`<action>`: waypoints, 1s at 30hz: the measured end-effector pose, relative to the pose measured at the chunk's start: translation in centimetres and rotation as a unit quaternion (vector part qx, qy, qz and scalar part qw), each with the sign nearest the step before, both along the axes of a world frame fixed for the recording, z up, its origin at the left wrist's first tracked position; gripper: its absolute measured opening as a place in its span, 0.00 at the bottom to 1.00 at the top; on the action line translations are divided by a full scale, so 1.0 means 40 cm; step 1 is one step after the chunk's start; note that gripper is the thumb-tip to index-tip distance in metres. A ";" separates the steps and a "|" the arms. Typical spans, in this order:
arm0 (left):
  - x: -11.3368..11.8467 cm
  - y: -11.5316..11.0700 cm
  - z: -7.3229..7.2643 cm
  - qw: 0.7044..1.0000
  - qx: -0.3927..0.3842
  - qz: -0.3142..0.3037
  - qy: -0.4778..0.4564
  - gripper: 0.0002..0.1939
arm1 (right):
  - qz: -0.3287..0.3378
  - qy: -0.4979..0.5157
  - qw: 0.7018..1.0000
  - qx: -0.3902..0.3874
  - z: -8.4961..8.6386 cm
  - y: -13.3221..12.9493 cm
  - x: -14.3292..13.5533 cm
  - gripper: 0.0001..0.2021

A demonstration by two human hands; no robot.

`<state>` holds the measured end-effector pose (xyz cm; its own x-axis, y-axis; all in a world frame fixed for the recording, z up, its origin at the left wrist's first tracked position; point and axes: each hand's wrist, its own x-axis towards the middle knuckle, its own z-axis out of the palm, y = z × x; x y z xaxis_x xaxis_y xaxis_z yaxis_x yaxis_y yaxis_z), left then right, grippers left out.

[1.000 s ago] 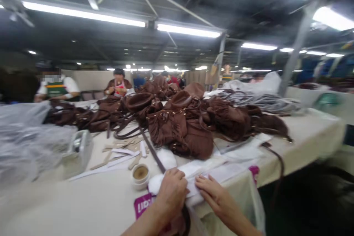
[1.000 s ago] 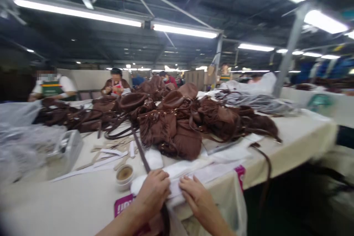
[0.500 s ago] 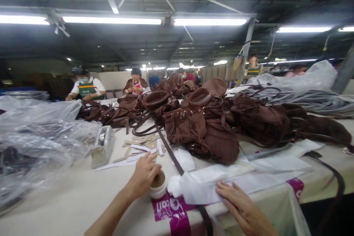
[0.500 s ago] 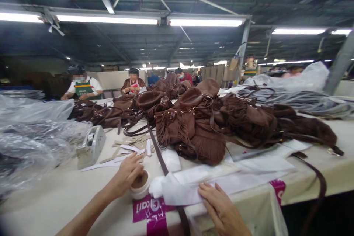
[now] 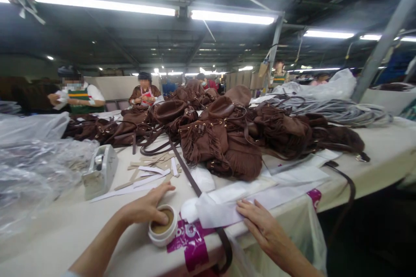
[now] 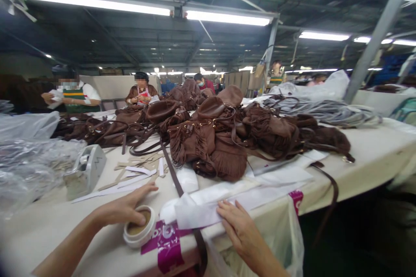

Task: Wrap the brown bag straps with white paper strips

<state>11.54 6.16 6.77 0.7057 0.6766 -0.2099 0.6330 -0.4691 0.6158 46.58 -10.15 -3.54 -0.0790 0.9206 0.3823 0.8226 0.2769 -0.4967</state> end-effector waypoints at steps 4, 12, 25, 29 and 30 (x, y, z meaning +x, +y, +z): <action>0.006 0.019 -0.020 0.997 0.060 0.037 -0.008 0.34 | -0.005 0.033 0.999 -0.004 0.027 -0.008 -0.015 0.17; 0.048 -0.010 0.039 0.957 0.216 0.140 -0.131 0.24 | -0.037 0.046 0.998 -0.027 0.083 -0.006 -0.082 0.13; 0.406 -0.225 -0.080 0.928 0.339 -0.146 -0.053 0.24 | -0.174 0.114 0.973 0.105 0.051 -0.064 -0.063 0.15; 0.480 -0.229 -0.109 0.928 0.335 -0.161 -0.001 0.30 | -0.227 0.176 0.951 0.115 0.006 -0.143 0.015 0.14; 0.491 -0.225 -0.117 0.930 0.331 -0.159 0.002 0.28 | -0.236 0.186 0.947 0.113 -0.005 -0.161 0.029 0.14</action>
